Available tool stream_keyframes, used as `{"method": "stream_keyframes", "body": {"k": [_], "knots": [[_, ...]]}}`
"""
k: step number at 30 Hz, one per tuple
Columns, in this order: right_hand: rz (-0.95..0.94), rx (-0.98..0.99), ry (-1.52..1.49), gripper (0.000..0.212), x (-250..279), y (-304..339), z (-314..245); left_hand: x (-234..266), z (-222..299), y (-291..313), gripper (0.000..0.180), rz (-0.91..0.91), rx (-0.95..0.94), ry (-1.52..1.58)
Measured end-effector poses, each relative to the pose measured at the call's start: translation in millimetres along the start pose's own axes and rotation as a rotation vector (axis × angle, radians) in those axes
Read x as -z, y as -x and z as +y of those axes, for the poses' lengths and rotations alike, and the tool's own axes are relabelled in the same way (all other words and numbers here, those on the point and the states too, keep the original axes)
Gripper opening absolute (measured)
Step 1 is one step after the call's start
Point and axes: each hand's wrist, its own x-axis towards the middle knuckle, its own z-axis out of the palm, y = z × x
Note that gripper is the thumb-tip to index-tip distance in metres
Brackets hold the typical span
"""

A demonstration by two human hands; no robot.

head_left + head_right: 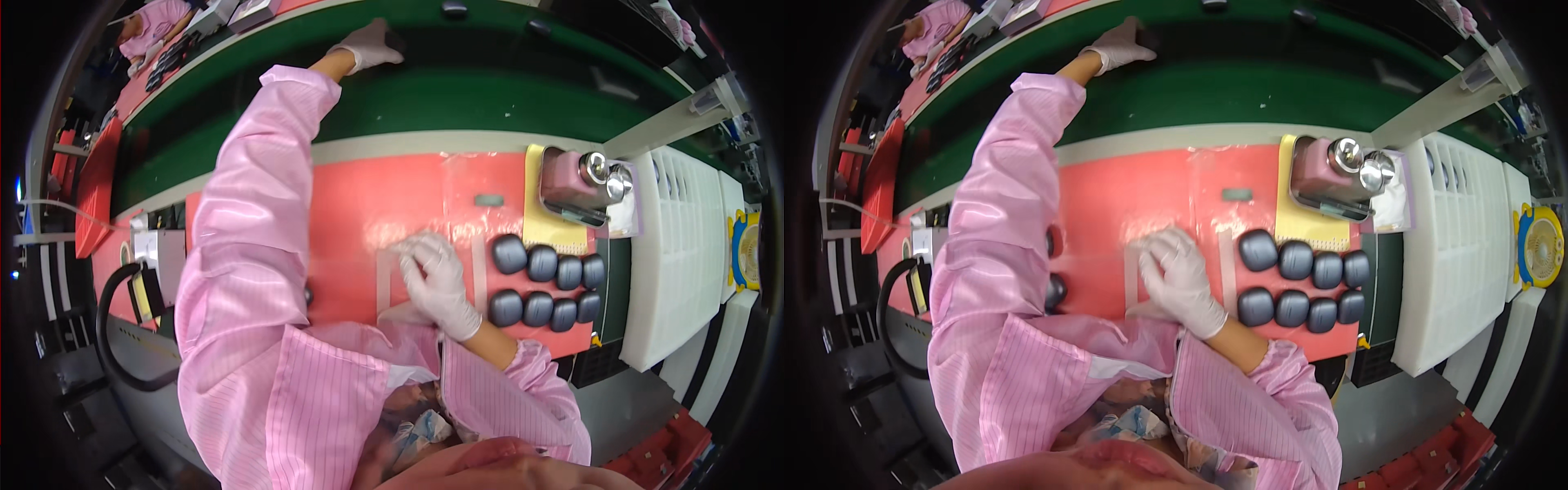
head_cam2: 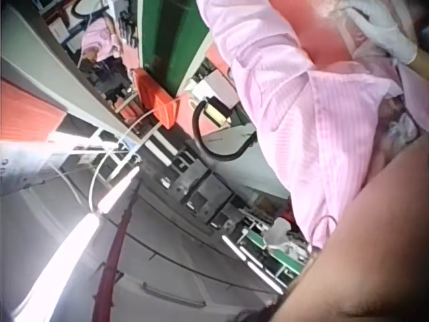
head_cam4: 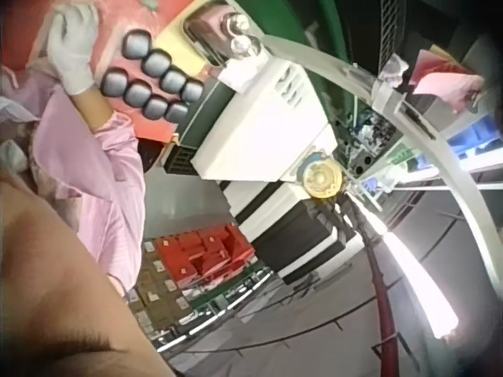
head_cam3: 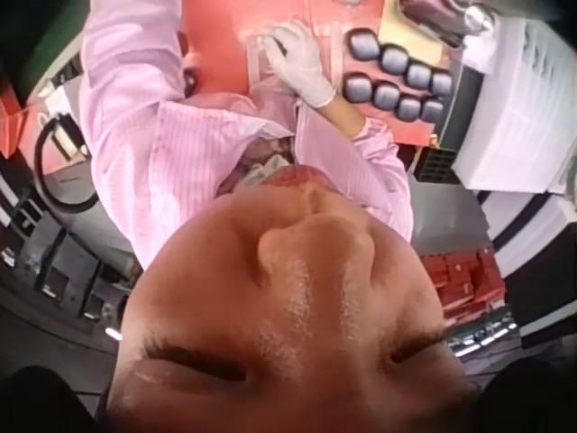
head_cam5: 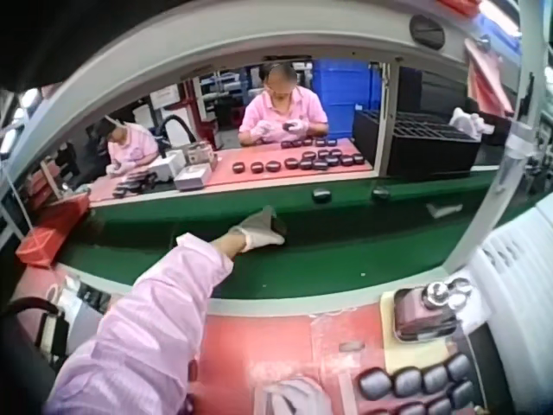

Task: Cleaning and inspecting earbud cases at an electronics assembly line.

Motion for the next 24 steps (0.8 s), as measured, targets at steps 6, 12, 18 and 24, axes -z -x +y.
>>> {"method": "stream_keyframes", "body": {"k": [6,12,18,24], "knots": [[0.336,-0.056,-0.232,0.016,15.8,-2.6,-2.7,38.5,56.4,203.8,0.056,-0.268,-0.071,1.032],[0.123,-0.251,-0.172,0.017,28.1,11.5,-0.9,32.0,58.1,370.8,0.057,-0.177,0.207,1.635],[-0.083,-0.244,-0.486,0.022,11.5,27.7,-58.1,-13.0,81.7,452.1,0.05,0.126,0.184,1.702],[-0.303,-0.244,-0.577,0.024,-10.0,65.6,-91.8,-27.9,86.5,482.1,0.052,0.335,0.145,1.686]]}}
